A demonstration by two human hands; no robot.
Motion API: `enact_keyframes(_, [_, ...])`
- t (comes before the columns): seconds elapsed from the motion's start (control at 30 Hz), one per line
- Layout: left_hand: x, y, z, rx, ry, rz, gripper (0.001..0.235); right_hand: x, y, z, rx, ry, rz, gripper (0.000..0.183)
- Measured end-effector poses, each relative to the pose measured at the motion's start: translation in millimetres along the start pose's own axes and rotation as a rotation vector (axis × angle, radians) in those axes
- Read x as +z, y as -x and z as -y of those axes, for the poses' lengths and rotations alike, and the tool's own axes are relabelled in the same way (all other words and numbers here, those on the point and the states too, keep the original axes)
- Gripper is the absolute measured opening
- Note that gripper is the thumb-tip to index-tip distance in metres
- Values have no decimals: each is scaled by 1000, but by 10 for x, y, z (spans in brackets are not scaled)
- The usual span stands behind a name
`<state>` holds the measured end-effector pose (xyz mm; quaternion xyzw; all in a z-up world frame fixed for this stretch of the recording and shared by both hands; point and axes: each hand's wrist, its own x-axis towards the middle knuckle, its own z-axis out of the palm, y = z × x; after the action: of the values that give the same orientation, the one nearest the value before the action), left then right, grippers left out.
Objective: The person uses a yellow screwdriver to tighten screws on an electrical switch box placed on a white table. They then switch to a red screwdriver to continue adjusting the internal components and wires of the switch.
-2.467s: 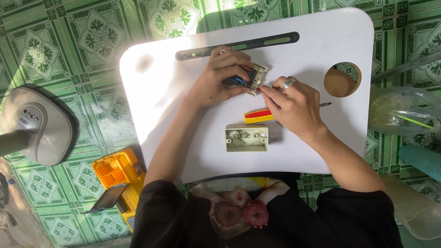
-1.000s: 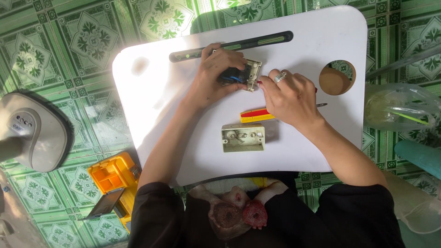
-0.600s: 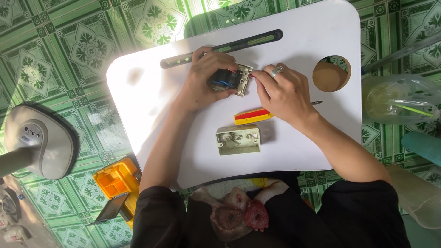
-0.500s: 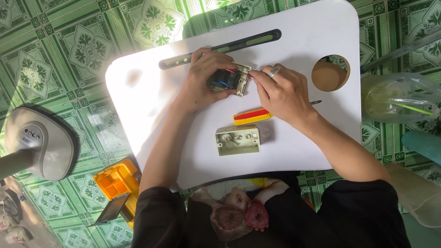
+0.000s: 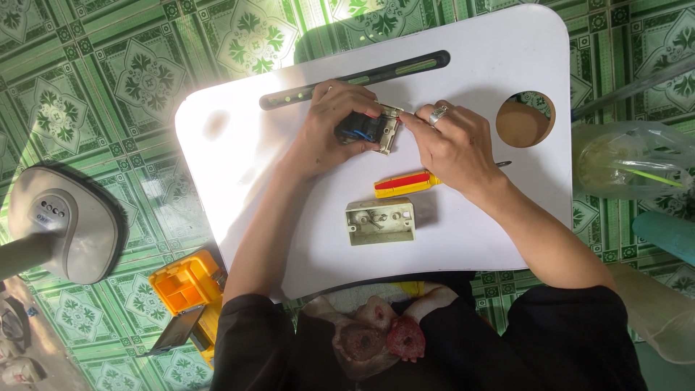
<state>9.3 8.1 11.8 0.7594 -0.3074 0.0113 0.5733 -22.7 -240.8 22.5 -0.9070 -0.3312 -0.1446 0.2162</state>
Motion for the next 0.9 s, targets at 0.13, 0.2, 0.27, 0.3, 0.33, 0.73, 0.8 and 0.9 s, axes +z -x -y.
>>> enact_keyframes(0.13, [11, 3, 15, 10, 25, -8, 45, -41, -29, -5, -50, 30, -16, 11])
enact_keyframes(0.2, [17, 13, 22, 9, 53, -3, 44, -56, -27, 1, -81, 33, -42, 10])
enact_keyframes(0.27, [6, 19, 40, 15, 57, -4, 45, -35, -51, 30, -76, 24, -43, 9])
enact_keyframes(0.3, [3, 18, 48, 22, 60, 2, 46, -26, -59, 43, -65, 16, -48, 10])
enact_keyframes(0.33, [3, 18, 39, 24, 58, -2, 46, -34, -72, 56, -70, 17, -48, 10])
enact_keyframes(0.73, [4, -4, 19, 5, 67, -3, 46, 12, 5, 53, 15, 64, 29, 14])
enact_keyframes(0.8, [-1, -7, 2, -12, 77, -2, 46, 56, 25, 17, -36, -21, -46, 14])
enact_keyframes(0.9, [-2, -9, 1, -18, 81, -9, 46, 48, -31, 13, -61, -50, -59, 13])
